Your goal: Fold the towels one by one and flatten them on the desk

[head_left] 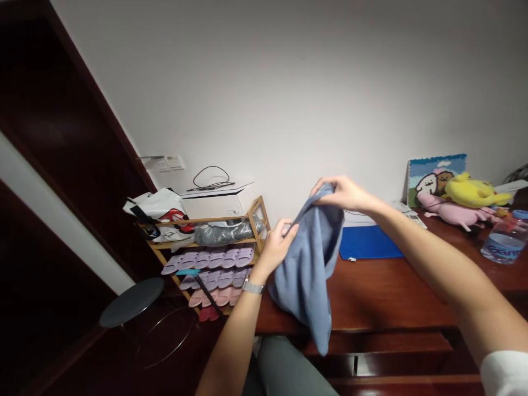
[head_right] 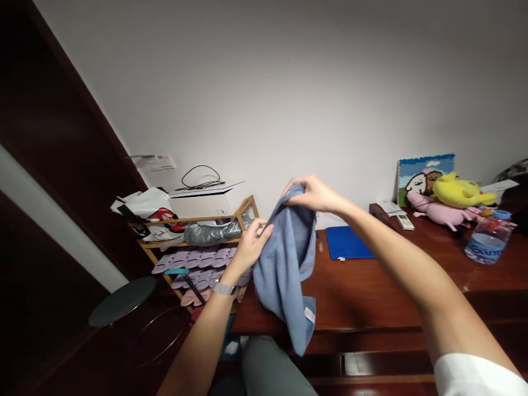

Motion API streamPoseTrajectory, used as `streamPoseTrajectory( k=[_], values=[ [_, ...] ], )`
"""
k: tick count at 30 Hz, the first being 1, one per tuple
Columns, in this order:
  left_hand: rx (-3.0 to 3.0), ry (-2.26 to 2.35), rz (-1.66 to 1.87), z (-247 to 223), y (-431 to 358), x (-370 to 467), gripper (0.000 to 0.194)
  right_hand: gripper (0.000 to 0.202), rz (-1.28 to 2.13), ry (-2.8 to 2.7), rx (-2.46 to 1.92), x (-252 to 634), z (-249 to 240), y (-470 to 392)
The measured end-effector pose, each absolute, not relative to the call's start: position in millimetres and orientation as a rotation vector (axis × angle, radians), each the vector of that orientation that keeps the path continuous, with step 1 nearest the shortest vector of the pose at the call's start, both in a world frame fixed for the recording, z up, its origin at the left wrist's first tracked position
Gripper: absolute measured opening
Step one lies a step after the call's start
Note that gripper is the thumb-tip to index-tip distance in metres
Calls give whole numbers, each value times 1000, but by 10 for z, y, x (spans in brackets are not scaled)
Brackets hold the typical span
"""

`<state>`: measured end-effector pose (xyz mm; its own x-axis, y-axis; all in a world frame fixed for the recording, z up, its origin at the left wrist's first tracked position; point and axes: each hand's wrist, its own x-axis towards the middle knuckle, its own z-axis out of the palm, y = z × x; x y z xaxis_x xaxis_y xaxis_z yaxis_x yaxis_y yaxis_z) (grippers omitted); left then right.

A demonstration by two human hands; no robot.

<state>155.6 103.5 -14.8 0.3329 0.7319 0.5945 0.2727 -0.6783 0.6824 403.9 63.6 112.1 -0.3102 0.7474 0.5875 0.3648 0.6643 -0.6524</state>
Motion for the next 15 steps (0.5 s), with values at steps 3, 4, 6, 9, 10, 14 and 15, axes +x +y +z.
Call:
streamPoseTrajectory(
  k=[3,4,6,9,10,14,15],
  values=[
    [2165,980,1111,-620,1097,1364,36,16,460,-1637,-888,4394,1243,710],
    [2164,1015,1025,-803,1109,1293,37,15,433,-1548,-897,4526,1266,751],
    [2151,1052,846,-1151,1127,1138,40,15,387,-1401,-925,4794,1277,834],
    [2095,1099,665,-1495,1170,839,43,18,327,-1240,-1033,5173,1220,874],
    [2069,1138,662,-1536,1194,717,44,17,322,-1214,-1092,5288,1186,848],
    [1948,1327,889,-1360,1297,159,43,23,341,-1285,-1373,5702,996,582],
    [1916,1364,957,-1265,1311,21,44,26,346,-1321,-1437,5799,935,501]
  ],
)
